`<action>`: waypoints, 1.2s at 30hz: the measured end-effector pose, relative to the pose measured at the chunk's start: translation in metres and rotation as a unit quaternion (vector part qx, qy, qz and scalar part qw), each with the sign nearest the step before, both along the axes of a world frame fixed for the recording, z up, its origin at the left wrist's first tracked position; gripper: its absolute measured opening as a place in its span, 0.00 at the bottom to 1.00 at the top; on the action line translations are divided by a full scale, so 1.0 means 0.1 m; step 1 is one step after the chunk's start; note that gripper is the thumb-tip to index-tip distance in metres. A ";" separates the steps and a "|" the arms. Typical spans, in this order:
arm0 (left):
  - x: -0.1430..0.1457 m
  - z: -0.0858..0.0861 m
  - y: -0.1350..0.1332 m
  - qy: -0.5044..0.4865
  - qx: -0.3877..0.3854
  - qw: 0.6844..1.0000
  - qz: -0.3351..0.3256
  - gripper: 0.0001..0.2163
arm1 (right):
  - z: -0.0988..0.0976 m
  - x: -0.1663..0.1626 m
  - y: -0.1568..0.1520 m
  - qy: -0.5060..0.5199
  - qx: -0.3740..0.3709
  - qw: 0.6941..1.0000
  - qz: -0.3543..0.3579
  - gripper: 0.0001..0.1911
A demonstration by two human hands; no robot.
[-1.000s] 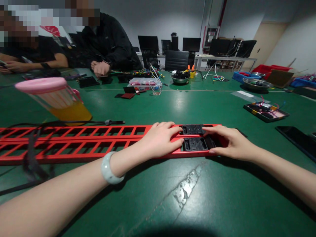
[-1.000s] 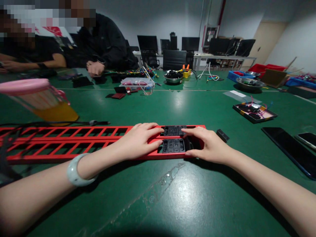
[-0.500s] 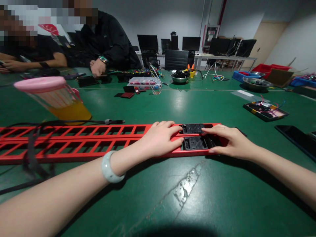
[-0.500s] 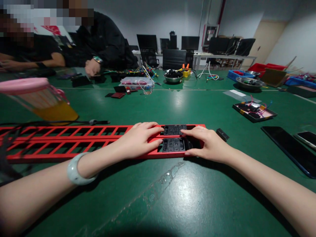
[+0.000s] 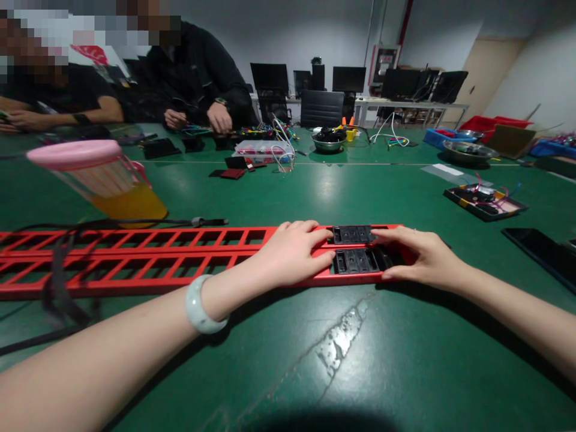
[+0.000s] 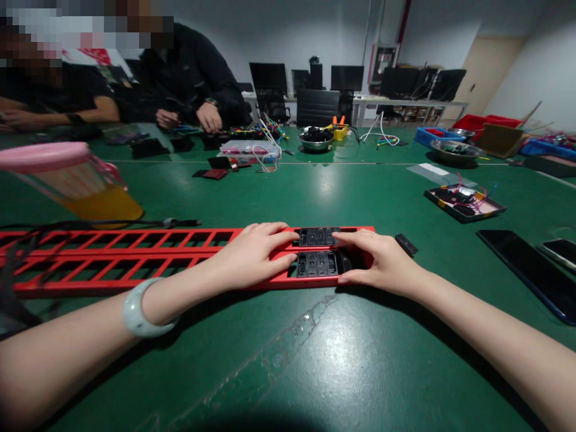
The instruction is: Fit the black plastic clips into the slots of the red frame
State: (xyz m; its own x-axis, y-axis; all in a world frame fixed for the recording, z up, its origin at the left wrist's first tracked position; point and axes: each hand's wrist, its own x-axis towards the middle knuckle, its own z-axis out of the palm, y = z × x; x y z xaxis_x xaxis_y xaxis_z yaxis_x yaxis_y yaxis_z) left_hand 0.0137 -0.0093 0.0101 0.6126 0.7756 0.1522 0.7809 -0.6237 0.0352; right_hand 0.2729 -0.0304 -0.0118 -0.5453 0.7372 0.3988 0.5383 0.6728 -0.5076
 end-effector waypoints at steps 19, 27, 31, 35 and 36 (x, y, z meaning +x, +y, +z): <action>-0.01 -0.01 0.01 0.003 0.008 1.000 -0.006 0.18 | 0.01 -0.02 -0.01 -0.035 0.004 0.999 -0.018 0.30; 0.00 -0.02 0.01 -0.001 0.007 1.000 -0.005 0.19 | 0.04 -0.05 -0.03 -0.043 -0.006 0.999 -0.028 0.29; 0.00 -0.01 0.01 0.001 0.004 1.000 -0.004 0.19 | 0.03 -0.05 -0.03 -0.035 -0.002 0.999 -0.025 0.31; 0.01 0.00 0.00 0.003 -0.005 1.000 0.005 0.19 | 0.01 -0.05 -0.03 -0.026 0.001 0.999 -0.021 0.34; 0.01 0.00 0.00 0.003 -0.007 1.000 0.006 0.19 | 0.01 -0.06 -0.03 -0.026 0.002 0.999 -0.020 0.35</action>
